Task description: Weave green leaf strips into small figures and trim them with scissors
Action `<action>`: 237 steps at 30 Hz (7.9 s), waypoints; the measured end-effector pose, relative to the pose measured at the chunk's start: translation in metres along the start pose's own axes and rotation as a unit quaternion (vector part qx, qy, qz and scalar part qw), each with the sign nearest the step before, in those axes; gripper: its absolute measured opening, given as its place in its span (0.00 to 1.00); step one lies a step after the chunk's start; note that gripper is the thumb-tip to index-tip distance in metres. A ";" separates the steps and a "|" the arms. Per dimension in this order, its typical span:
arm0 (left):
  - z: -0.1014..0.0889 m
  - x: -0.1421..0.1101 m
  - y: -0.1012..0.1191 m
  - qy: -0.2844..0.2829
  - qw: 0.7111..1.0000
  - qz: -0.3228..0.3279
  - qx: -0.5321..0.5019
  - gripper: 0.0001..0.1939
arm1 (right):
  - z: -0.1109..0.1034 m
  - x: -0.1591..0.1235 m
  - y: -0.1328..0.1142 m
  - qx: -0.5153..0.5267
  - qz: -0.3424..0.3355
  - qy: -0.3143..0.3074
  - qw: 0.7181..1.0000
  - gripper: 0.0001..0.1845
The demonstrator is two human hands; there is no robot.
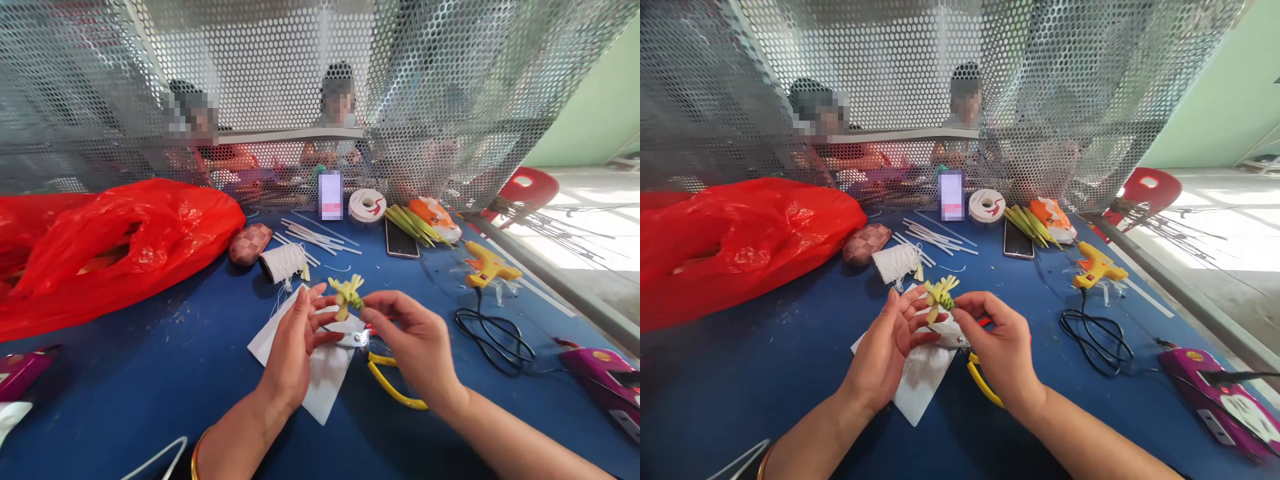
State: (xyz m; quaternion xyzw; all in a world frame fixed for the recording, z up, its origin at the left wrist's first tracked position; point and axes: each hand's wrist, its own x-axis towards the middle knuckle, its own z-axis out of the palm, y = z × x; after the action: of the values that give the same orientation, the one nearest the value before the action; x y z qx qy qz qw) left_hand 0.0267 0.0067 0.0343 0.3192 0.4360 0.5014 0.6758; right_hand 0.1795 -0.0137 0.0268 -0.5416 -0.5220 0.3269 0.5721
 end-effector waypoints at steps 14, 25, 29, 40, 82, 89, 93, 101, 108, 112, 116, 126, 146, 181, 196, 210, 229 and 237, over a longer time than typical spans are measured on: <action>0.000 -0.002 -0.002 -0.052 0.990 -0.043 0.121 0.17 | -0.039 -0.013 -0.052 0.047 -0.232 0.287 0.928 0.07; 0.007 -0.009 -0.002 -0.083 0.994 0.030 0.061 0.11 | 0.004 -0.009 -0.002 -0.018 -0.067 0.051 0.996 0.03; 0.005 -0.006 -0.005 -0.014 0.999 0.029 0.040 0.10 | 0.011 -0.014 0.003 -0.078 -0.097 0.038 0.991 0.06; 0.007 -0.007 -0.006 -0.006 0.999 0.008 -0.034 0.08 | 0.013 -0.024 0.009 -0.157 -0.126 -0.052 0.978 0.07; 0.002 -0.004 0.004 -0.136 0.973 -0.026 0.184 0.06 | -0.011 0.005 -0.003 0.259 0.276 -0.221 0.899 0.10; 0.001 -0.003 0.004 -0.139 0.974 -0.028 0.175 0.05 | -0.009 0.004 -0.004 0.265 0.274 -0.219 0.898 0.10; 0.001 -0.004 0.004 -0.135 0.975 -0.025 0.173 0.05 | -0.008 0.003 -0.004 0.277 0.286 -0.210 0.893 0.11; 0.003 -0.004 0.005 -0.129 0.980 -0.025 0.150 0.06 | -0.007 0.000 -0.006 0.289 0.288 -0.189 0.893 0.12; 0.002 -0.004 0.006 -0.129 0.973 -0.005 0.191 0.08 | -0.007 0.002 -0.006 0.255 0.248 -0.166 0.919 0.13; 0.000 -0.003 0.007 -0.117 0.964 0.008 0.241 0.09 | -0.007 0.002 -0.006 0.226 0.229 -0.166 0.932 0.13; -0.001 -0.002 0.005 -0.108 0.960 0.010 0.259 0.08 | -0.006 0.002 -0.007 0.202 0.227 -0.154 0.940 0.13; 0.000 -0.003 0.003 -0.103 0.956 0.053 0.271 0.05 | -0.002 0.001 -0.004 0.177 0.216 -0.123 0.952 0.17; 0.002 -0.002 0.004 -0.137 0.951 -0.017 0.277 0.06 | -0.005 0.005 -0.006 0.105 0.172 -0.092 0.975 0.14; 0.001 -0.003 0.001 -0.153 0.971 -0.118 0.142 0.07 | -0.007 0.003 -0.006 0.268 0.269 -0.112 0.918 0.11; 0.001 0.000 -0.004 -0.113 0.981 -0.087 0.129 0.08 | -0.014 0.012 -0.002 0.242 0.195 -0.040 0.950 0.16; -0.001 0.002 -0.008 -0.074 0.989 -0.099 0.082 0.15 | -0.016 0.015 -0.001 0.118 0.133 -0.090 0.980 0.13; 0.000 0.000 -0.010 -0.080 0.982 -0.100 -0.137 0.15 | 0.023 -0.012 0.009 0.131 0.113 -0.161 0.972 0.07; -0.002 -0.002 -0.009 -0.082 0.993 -0.079 -0.029 0.16 | -0.009 0.012 -0.027 0.090 0.066 -0.042 0.993 0.09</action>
State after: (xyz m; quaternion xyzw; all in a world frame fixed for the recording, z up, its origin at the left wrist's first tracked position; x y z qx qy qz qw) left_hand 0.0283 0.0022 0.0264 0.3035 0.3882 0.4308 0.7560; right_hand 0.1859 -0.0100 0.0574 -0.5073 -0.4770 0.4321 0.5731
